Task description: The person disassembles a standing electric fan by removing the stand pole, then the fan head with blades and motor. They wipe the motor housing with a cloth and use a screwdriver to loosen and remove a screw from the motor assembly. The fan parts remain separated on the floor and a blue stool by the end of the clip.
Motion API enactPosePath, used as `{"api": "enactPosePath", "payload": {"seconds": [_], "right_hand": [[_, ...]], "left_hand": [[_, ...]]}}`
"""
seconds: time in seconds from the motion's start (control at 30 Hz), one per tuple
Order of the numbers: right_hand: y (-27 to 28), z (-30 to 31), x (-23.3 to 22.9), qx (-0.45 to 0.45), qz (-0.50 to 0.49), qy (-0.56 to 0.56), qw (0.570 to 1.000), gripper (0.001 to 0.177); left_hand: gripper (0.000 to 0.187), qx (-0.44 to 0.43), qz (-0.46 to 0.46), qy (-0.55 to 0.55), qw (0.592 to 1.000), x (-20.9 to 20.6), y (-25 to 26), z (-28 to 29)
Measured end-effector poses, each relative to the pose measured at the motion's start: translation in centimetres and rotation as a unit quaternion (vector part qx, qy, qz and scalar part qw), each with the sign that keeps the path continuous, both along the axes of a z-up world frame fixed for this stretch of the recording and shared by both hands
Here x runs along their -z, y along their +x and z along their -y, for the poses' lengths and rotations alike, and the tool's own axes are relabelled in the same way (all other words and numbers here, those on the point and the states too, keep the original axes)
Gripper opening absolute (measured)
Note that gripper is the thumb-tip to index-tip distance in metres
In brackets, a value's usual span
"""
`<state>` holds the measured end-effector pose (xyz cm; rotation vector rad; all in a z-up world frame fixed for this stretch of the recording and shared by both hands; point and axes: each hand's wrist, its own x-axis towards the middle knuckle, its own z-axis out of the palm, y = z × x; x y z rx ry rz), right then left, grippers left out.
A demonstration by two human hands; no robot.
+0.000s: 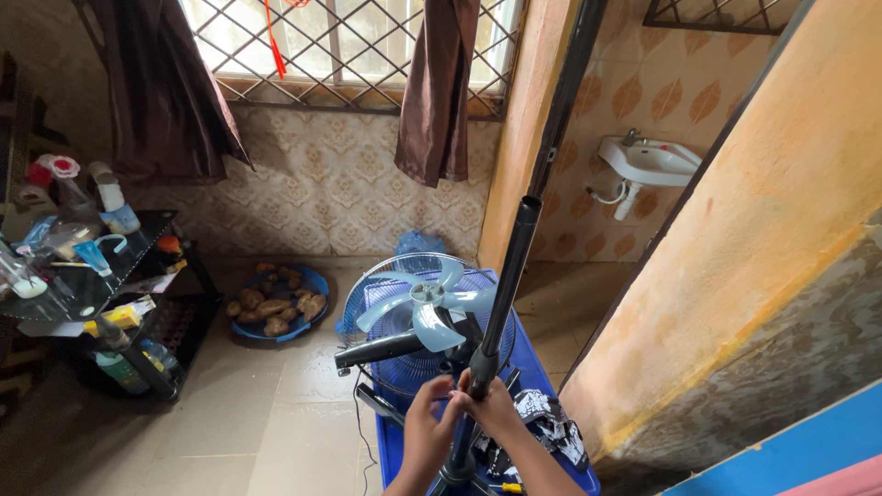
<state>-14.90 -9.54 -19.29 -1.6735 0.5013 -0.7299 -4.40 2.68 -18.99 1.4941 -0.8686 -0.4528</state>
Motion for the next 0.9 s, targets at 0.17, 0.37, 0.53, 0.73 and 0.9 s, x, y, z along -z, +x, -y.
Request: {"api": "enactPosePath", "payload": {"seconds": [0.17, 0.37, 0.53, 0.73, 0.9], "right_hand": [[-0.3, -1.1, -1.5, 0.006, -0.013, 0.083, 0.996, 0.038], [0.0, -1.4, -1.5, 0.03, 0.008, 0.083, 0.996, 0.037], [-0.4, -1.0, 0.0, 0.039, -0.034, 0.039, 0.998, 0.027], [-0.4, -0.3, 2.8, 0.092, -0.17, 0.015, 0.981, 0.035], [0.0, 0.9, 5.2, 0.069, -0.058, -0.035, 0.995, 0.026]], "left_hand": [[0.028, -0.049, -0.077, 0.122, 0.988, 9.6, 0.5, -3.5], [0.023, -0.047, -0.094, 0.129, 0.986, 6.5, 1.0, -4.5], [0.029, 0.046, -0.015, -0.084, 0.995, -7.7, 1.1, -1.0], [0.049, 0.1, 0.076, -0.224, 0.967, -17.9, -0.7, 3.5], [0.039, 0.13, 0.004, -0.15, 0.98, -18.2, -1.6, 3.7]]}}
